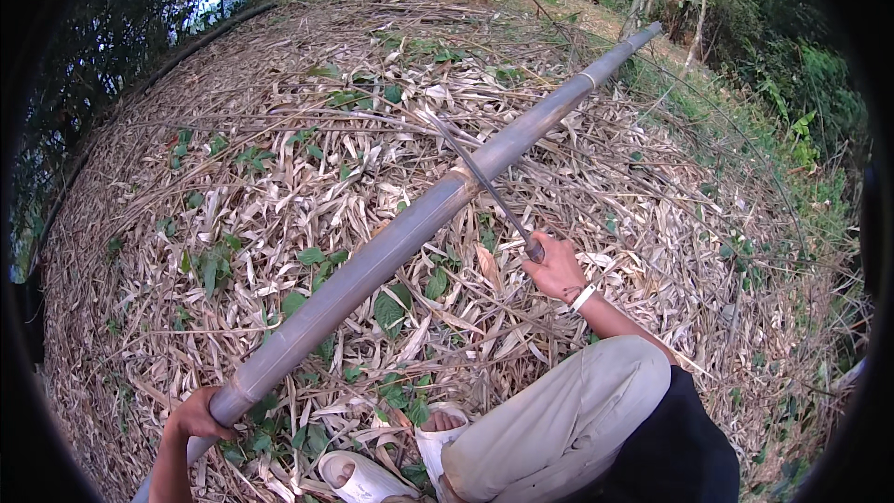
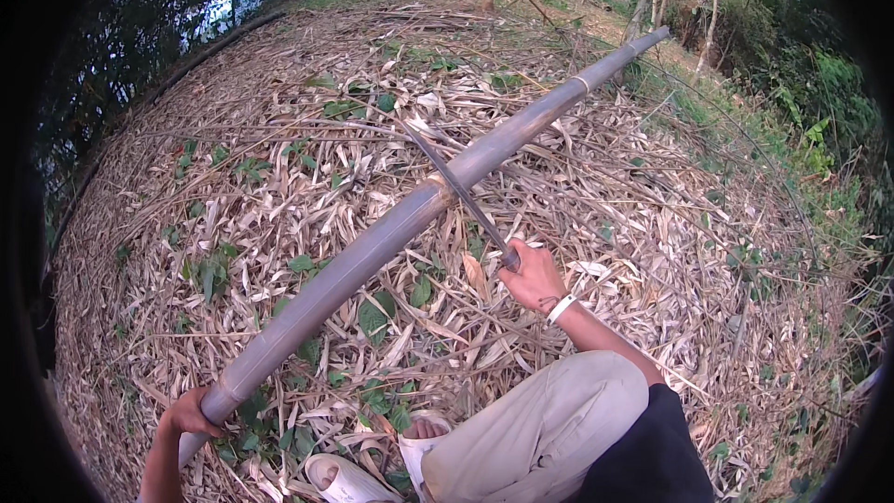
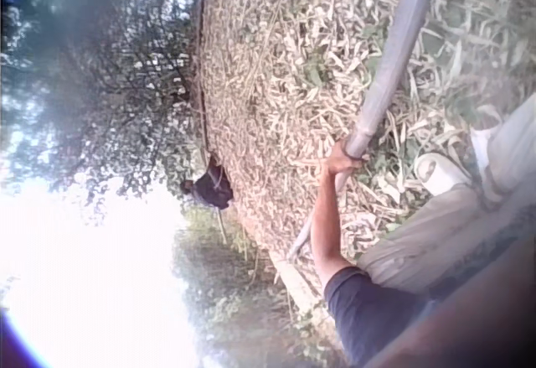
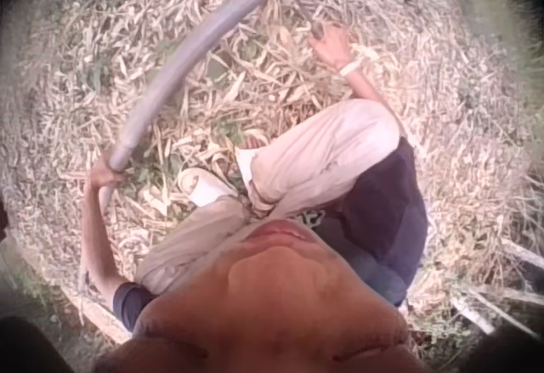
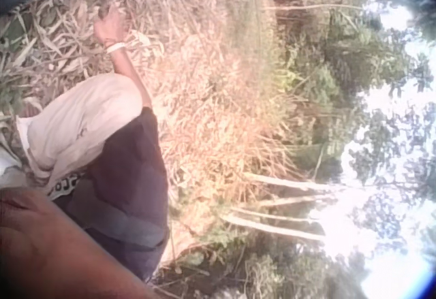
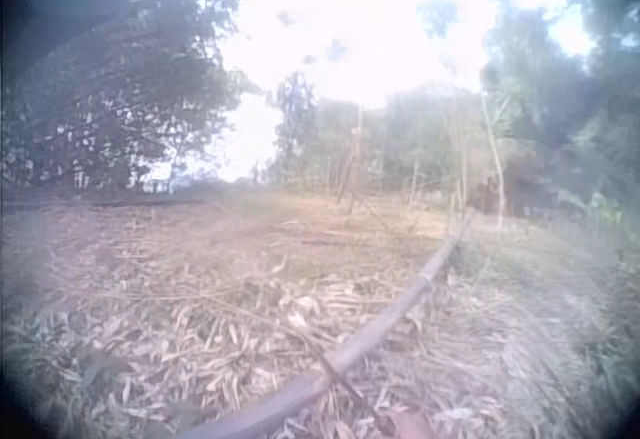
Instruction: The person sits on the ground in a bamboo grove and uses a machete to sharpen a long bamboo pole. They hold the pole with their left hand and repeatedly scrape the blade along the bamboo surface to smooth and shape it.
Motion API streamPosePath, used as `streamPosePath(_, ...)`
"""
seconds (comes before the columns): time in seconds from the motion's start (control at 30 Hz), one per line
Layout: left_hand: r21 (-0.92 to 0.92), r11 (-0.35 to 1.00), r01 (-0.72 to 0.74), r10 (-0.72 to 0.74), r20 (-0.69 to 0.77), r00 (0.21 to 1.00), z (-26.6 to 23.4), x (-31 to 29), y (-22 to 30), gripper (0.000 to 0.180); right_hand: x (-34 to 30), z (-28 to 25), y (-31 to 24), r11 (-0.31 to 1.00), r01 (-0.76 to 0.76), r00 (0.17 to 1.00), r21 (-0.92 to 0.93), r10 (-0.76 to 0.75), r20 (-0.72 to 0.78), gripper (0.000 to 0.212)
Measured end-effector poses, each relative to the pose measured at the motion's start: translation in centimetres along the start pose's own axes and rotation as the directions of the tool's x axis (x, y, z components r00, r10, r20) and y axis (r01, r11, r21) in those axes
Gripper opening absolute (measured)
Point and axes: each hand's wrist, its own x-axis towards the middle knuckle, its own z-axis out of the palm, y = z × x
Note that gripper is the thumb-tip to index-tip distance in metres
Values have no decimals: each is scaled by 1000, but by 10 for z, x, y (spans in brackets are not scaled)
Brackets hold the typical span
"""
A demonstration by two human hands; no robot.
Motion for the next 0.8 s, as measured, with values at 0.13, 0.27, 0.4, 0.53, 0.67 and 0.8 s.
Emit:
streamPosePath(0.13, 161, 986, 33, -3, -182, 983, 12, -8, 32, 81, -19, 19, -18, 974, 74, 997, 215, -71, -22, 28)
streamPosePath(0.27, 404, 914, -34, 142, -240, 960, 32, 25, 123, 79, -21, -1, -36, 946, 203, 974, 254, -167, -155, 27)
streamPosePath(0.4, 640, 766, -59, 224, -179, 958, 71, 99, 282, 73, -27, -42, -46, 953, 217, 948, 211, -155, -277, 27)
streamPosePath(0.53, 577, 789, -211, 413, -244, 878, 81, 158, 394, 72, -16, -65, -62, 926, 248, 897, 285, -109, -429, 26)
streamPosePath(0.67, 636, 736, -232, 524, -317, 791, 78, 163, 381, 82, -27, -72, -47, 944, 202, 904, 259, -78, -420, 23)
streamPosePath(0.8, 718, 665, -206, 553, -288, 781, 78, 104, 274, 91, -63, -49, -20, 969, -27, 962, 246, 92, -256, 28)
